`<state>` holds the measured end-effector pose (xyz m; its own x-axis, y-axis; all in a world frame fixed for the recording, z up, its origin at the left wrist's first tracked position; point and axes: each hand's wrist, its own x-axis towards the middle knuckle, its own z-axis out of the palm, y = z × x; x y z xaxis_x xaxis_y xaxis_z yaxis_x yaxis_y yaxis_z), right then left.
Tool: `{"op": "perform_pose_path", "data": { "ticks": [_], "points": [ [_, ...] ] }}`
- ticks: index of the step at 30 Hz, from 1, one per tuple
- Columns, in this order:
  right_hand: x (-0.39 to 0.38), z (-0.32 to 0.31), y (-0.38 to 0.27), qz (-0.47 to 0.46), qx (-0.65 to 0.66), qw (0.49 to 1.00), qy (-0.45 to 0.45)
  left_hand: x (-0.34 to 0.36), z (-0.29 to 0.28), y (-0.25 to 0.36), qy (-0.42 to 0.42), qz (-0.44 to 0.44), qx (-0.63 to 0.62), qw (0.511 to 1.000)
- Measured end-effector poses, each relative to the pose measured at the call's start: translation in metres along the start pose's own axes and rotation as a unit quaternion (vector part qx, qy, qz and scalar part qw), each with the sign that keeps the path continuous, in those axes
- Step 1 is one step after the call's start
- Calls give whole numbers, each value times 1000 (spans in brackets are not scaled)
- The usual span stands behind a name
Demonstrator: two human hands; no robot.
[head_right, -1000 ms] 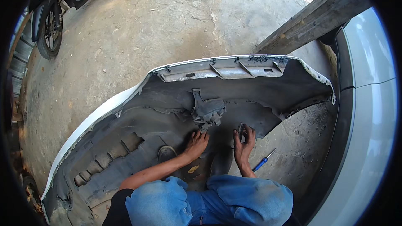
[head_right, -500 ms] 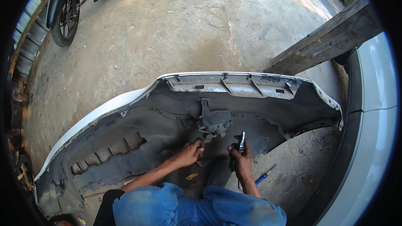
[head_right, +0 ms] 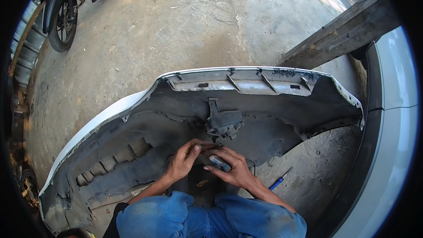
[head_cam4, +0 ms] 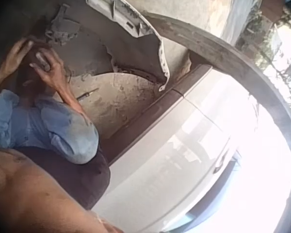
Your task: Soldering and repairing a plastic motorcycle bumper.
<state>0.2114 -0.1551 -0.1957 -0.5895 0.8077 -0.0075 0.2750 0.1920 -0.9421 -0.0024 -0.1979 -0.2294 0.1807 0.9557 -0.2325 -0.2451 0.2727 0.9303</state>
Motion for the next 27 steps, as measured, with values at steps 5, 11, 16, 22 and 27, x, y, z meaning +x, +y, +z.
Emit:
{"op": "perform_pose_path", "data": {
  "ticks": [5,11,16,22,27],
  "points": [
    [3,6,-5,-42,-87,994,53,6,8,14,-28,30,113,993],
    [-4,7,5,-54,-114,988,89,5,13,23,-62,-12,128,990],
    [-8,4,3,-17,-147,986,76,3,8,17,-93,6,171,981],
    [-1,7,-1,80,-66,984,144,7,3,26,-68,-25,215,974],
    [-3,3,-4,131,-62,981,131,10,6,25,-47,-43,213,975]
  ]
}}
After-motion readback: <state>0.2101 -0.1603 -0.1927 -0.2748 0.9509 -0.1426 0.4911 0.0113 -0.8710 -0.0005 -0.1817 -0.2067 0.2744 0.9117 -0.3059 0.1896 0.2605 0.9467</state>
